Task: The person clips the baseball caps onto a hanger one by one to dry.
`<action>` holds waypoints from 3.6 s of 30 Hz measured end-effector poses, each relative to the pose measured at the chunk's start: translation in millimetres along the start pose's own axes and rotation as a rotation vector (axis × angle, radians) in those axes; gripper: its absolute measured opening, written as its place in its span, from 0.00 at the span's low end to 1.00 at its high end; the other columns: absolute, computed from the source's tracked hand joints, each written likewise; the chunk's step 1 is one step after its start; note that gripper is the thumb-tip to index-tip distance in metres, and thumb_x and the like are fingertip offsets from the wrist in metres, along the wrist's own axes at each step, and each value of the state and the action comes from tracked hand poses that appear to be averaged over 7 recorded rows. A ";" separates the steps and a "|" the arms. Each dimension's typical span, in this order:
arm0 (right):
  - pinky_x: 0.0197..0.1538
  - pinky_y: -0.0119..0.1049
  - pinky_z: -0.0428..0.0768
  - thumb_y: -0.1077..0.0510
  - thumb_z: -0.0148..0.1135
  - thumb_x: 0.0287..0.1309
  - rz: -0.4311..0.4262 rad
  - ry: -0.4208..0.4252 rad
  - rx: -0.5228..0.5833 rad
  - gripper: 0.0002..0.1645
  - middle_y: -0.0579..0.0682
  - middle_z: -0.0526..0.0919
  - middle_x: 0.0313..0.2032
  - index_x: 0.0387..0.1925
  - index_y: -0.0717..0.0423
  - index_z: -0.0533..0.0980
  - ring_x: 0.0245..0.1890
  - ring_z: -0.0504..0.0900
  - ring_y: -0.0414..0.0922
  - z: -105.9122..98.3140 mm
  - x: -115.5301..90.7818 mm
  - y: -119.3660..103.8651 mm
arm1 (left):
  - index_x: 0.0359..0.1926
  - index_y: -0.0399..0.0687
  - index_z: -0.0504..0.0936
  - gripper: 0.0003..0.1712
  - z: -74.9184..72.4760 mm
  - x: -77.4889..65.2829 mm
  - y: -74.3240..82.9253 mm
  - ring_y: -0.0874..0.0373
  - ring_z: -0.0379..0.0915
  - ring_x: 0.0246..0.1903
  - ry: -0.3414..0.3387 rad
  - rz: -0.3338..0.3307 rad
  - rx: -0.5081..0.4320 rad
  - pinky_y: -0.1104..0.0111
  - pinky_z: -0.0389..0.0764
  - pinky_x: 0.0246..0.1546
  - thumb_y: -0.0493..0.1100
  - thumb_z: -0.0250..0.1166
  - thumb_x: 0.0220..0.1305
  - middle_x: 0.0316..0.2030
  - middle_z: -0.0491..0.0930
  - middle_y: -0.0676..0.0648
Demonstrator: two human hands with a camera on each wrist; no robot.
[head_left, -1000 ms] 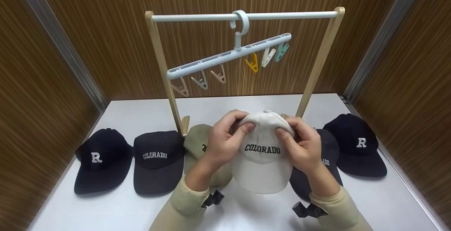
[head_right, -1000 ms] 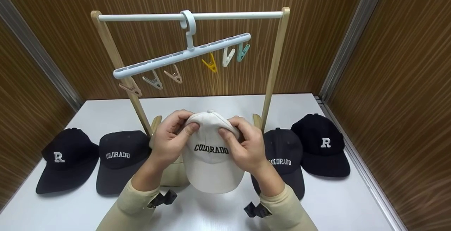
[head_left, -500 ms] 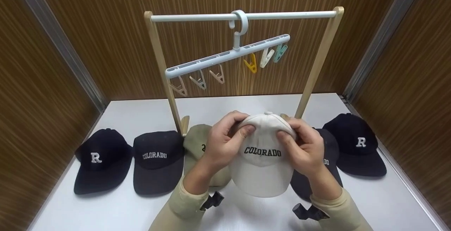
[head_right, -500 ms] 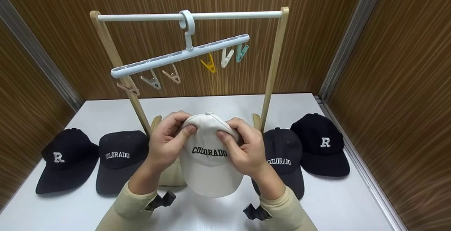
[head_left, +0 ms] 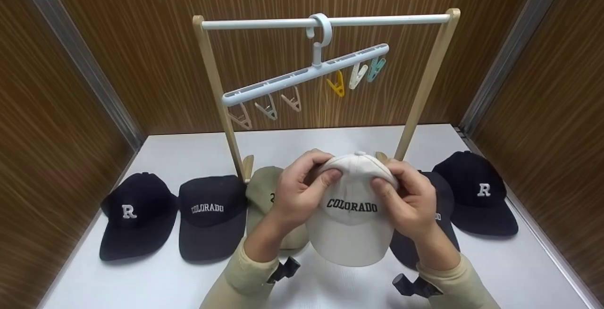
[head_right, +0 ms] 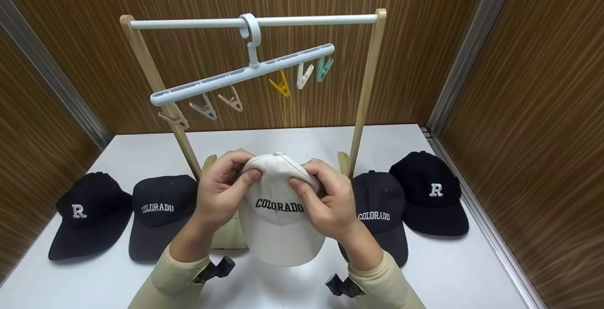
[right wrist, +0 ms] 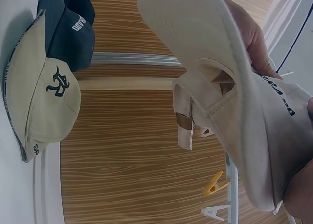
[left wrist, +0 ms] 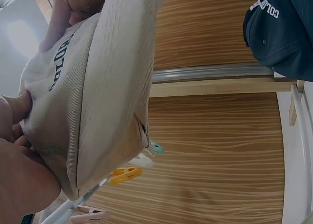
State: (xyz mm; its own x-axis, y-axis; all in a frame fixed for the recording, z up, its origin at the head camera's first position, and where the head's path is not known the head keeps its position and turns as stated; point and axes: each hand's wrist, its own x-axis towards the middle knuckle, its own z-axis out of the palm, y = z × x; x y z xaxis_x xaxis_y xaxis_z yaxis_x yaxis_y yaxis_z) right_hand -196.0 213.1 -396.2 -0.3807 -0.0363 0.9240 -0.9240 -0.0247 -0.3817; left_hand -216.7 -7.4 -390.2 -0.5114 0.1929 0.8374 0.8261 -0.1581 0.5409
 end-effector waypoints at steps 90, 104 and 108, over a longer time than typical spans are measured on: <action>0.56 0.31 0.81 0.72 0.70 0.71 0.168 -0.167 -0.328 0.05 0.58 0.89 0.41 0.46 0.71 0.84 0.48 0.86 0.39 -31.9 63.6 62.2 | 0.51 0.31 0.84 0.08 -7.1 52.8 -58.8 0.55 0.86 0.49 0.132 -0.157 -0.014 0.59 0.87 0.54 0.30 0.70 0.76 0.46 0.88 0.40; 0.52 0.28 0.80 0.67 0.64 0.79 0.247 -0.161 -0.444 0.08 0.57 0.91 0.46 0.50 0.67 0.86 0.47 0.86 0.34 -43.1 71.1 79.9 | 0.52 0.33 0.84 0.08 -14.4 50.4 -61.4 0.55 0.85 0.47 0.143 -0.182 0.033 0.61 0.87 0.52 0.32 0.71 0.76 0.46 0.88 0.42; 0.52 0.29 0.82 0.65 0.63 0.81 0.306 -0.147 -0.438 0.10 0.56 0.92 0.48 0.53 0.67 0.85 0.45 0.88 0.36 -43.3 78.5 87.4 | 0.52 0.34 0.84 0.08 -15.3 49.1 -62.1 0.54 0.85 0.47 0.145 -0.189 0.036 0.60 0.88 0.52 0.32 0.71 0.76 0.45 0.88 0.41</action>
State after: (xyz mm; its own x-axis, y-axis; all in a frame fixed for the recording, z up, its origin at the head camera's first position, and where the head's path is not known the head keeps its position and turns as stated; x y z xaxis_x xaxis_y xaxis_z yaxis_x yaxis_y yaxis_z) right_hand -308.2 251.3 -355.9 -0.6538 -0.1171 0.7476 -0.7133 0.4252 -0.5572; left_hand -296.8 -2.9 -381.5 -0.6845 0.0746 0.7252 0.7188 -0.0970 0.6884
